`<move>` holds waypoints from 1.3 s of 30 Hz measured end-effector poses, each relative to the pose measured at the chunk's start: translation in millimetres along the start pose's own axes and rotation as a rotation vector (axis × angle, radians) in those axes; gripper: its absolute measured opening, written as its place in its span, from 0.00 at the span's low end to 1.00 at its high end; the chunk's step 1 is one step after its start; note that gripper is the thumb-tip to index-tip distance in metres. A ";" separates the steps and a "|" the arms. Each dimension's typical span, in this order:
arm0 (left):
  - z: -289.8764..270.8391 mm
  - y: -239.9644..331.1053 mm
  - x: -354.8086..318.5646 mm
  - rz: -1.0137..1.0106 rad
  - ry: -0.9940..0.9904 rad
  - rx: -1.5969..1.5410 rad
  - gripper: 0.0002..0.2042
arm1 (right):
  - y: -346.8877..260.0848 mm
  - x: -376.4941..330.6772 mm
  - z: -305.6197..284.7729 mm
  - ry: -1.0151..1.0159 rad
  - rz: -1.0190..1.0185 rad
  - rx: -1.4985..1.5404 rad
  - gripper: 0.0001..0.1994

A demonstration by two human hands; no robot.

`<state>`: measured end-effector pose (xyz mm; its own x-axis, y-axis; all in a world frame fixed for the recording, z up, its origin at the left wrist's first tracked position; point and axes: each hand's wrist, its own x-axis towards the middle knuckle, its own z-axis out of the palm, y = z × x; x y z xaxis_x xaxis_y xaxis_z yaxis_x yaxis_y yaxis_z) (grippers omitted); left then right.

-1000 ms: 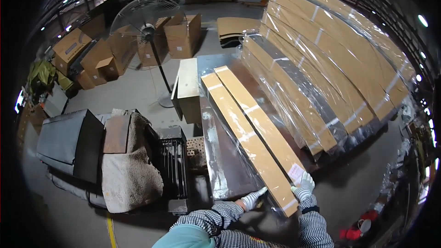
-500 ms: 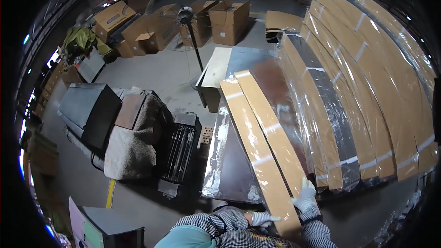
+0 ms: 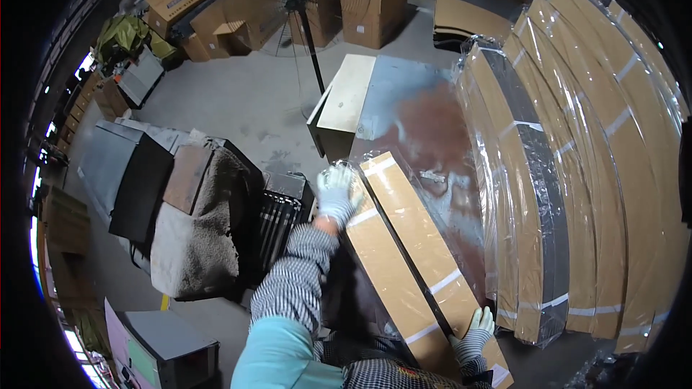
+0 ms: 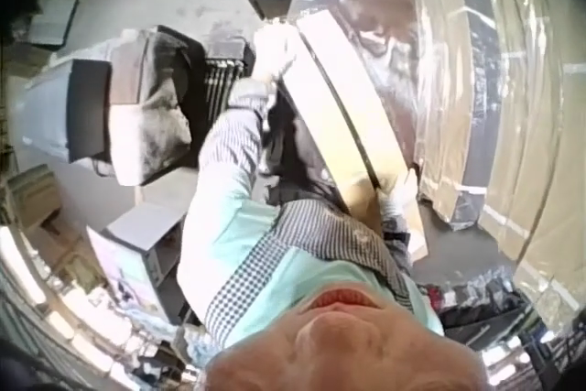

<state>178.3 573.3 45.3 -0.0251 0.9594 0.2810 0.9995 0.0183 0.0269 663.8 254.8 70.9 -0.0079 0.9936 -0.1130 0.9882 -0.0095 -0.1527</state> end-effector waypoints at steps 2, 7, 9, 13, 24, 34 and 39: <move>-5.1 5.5 88.3 -0.342 -0.572 -0.096 0.38 | 10.3 2.5 0.2 0.011 0.053 -0.068 0.66; 68.7 3.3 149.6 -0.139 -0.728 -1.122 0.34 | -10.6 21.5 3.4 0.041 0.082 -0.061 0.66; 78.1 36.1 155.3 -0.194 -0.522 -0.707 0.19 | -8.4 25.5 1.4 -0.007 0.138 -0.104 0.67; 67.3 43.6 148.1 -0.141 -0.468 -0.752 0.23 | 1.3 23.9 21.8 -0.055 0.284 -0.181 0.63; 72.5 -93.8 164.6 0.043 -0.944 -0.920 0.37 | -25.5 56.7 0.7 0.007 0.057 -0.150 0.62; 64.8 -147.9 101.0 -0.734 0.193 -0.600 0.17 | -30.7 56.1 8.4 -0.174 0.156 -0.150 0.65; -35.3 -109.8 -41.0 -0.498 0.541 -0.889 0.12 | -23.8 36.9 -30.8 -0.235 0.101 -0.148 0.73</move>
<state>68.8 522.0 64.7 -0.6329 0.6517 0.4180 0.5141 -0.0499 0.8563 644.6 295.1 100.6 0.0737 0.9348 -0.3476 0.9972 -0.0736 0.0135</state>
